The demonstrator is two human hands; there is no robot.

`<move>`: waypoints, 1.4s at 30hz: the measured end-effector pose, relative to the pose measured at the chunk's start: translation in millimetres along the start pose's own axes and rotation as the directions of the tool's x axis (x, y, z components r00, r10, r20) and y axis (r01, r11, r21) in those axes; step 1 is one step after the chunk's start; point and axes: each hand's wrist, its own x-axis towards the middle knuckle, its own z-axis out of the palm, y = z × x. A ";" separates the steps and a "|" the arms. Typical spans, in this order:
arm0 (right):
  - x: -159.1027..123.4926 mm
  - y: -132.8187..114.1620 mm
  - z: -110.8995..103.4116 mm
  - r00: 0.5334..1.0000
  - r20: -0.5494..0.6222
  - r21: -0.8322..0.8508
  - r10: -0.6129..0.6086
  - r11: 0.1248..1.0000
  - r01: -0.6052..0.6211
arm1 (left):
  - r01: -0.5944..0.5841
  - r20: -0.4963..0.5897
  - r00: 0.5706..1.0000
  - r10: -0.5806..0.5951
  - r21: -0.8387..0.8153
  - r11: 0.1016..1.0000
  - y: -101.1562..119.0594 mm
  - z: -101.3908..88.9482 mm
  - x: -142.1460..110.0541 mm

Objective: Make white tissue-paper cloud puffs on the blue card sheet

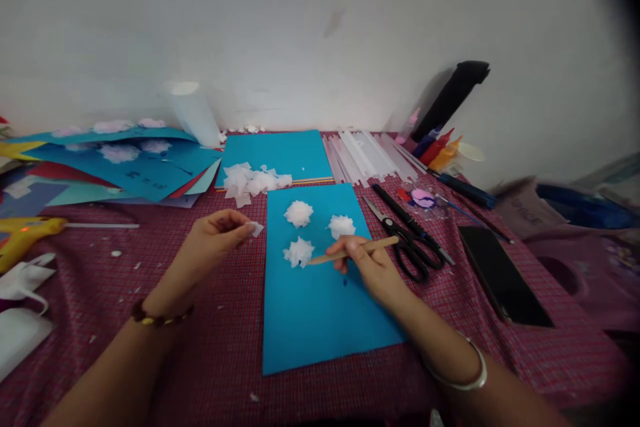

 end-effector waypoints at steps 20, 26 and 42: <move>-1.7 8.6 4.8 0.996 -0.016 -0.328 -0.090 0.941 0.080 | -0.095 0.294 0.955 0.038 0.180 0.979 -5.4 22.2 -17.3; -5.2 3.2 7.0 0.990 -0.004 -0.299 -0.141 0.945 0.133 | -0.089 0.276 0.960 0.044 0.153 0.984 -1.7 33.1 -24.2; -2.2 0.2 8.5 0.981 0.095 -0.532 -0.170 0.824 0.194 | -0.075 0.360 0.933 -0.002 0.200 0.977 -6.0 40.9 -31.4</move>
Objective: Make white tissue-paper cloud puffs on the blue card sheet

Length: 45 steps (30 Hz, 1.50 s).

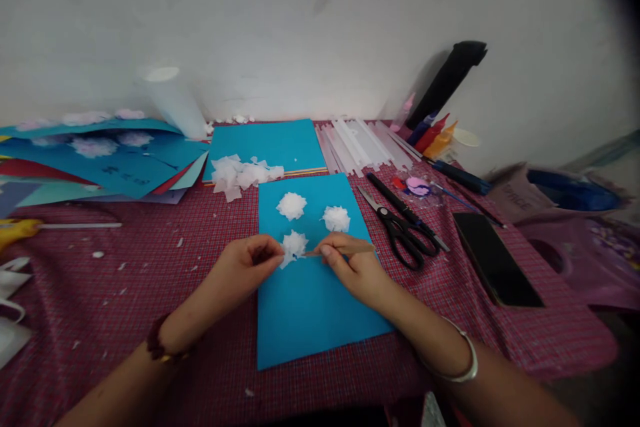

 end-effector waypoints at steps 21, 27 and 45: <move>-5.4 -2.5 6.1 0.999 0.020 0.075 -0.034 0.997 0.032 | -0.049 -0.121 0.991 0.062 0.103 0.994 -10.1 21.2 15.9; -5.0 1.9 9.6 0.998 0.027 0.037 -0.051 0.998 0.050 | -0.043 -0.091 0.994 0.055 0.125 0.991 -16.9 22.0 16.7; -8.3 -1.1 6.1 0.994 -0.029 0.089 -0.101 0.991 0.103 | -0.012 0.040 0.999 0.008 0.098 0.995 -34.1 7.8 15.5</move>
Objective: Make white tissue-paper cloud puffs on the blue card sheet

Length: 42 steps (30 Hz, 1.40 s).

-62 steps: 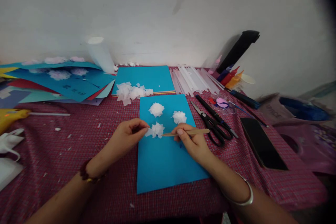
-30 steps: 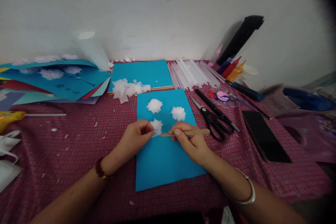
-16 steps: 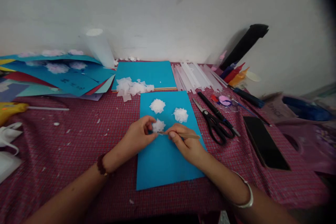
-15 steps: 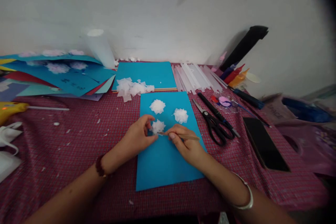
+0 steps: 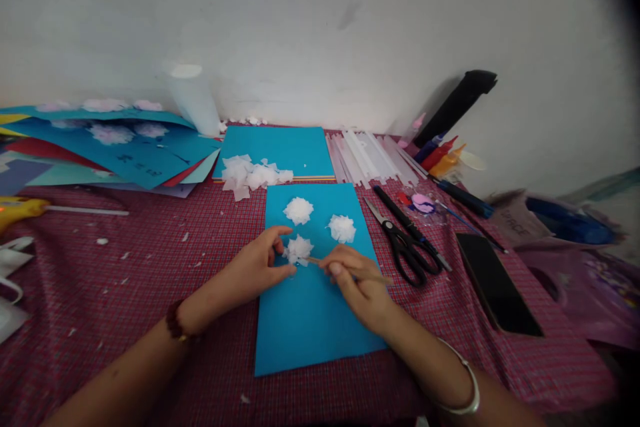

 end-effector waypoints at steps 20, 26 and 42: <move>12.3 9.4 4.3 0.841 0.154 0.472 0.518 0.710 -0.523 | 0.106 -0.462 0.887 0.012 0.228 0.968 -10.9 -139.3 61.7; 11.6 10.6 5.5 0.828 0.176 0.474 0.533 0.691 -0.546 | 0.060 -0.518 0.847 0.122 0.321 0.945 -8.3 -130.3 124.1; 12.4 11.3 -5.2 0.884 0.075 0.462 0.462 0.769 -0.441 | 0.082 -0.109 0.980 -0.166 -0.538 0.839 26.0 -84.9 24.5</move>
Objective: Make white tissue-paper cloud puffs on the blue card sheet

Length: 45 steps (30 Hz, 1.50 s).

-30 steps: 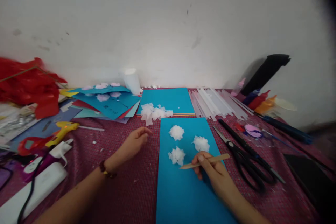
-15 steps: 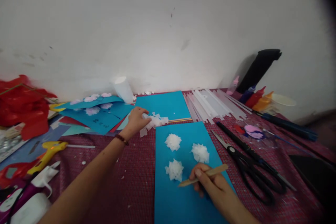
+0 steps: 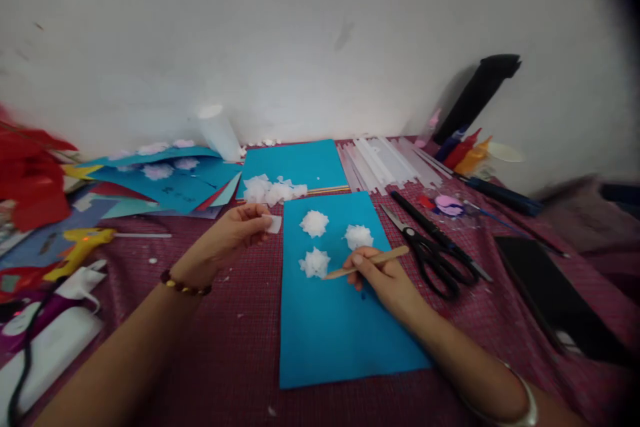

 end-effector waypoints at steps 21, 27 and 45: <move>-1.6 12.1 6.5 0.985 0.050 -0.287 -0.165 0.942 0.173 | -0.006 0.389 0.918 -0.069 0.190 0.982 -42.4 11.2 -7.5; -0.5 5.7 9.0 0.991 0.034 -0.258 -0.133 0.956 0.137 | -0.006 0.362 0.922 -0.136 0.366 0.931 -39.4 31.9 -27.9; -9.9 1.2 4.3 0.987 0.048 -0.105 -0.153 0.982 0.157 | -0.216 0.126 0.976 0.175 0.613 0.760 -58.6 65.6 -28.0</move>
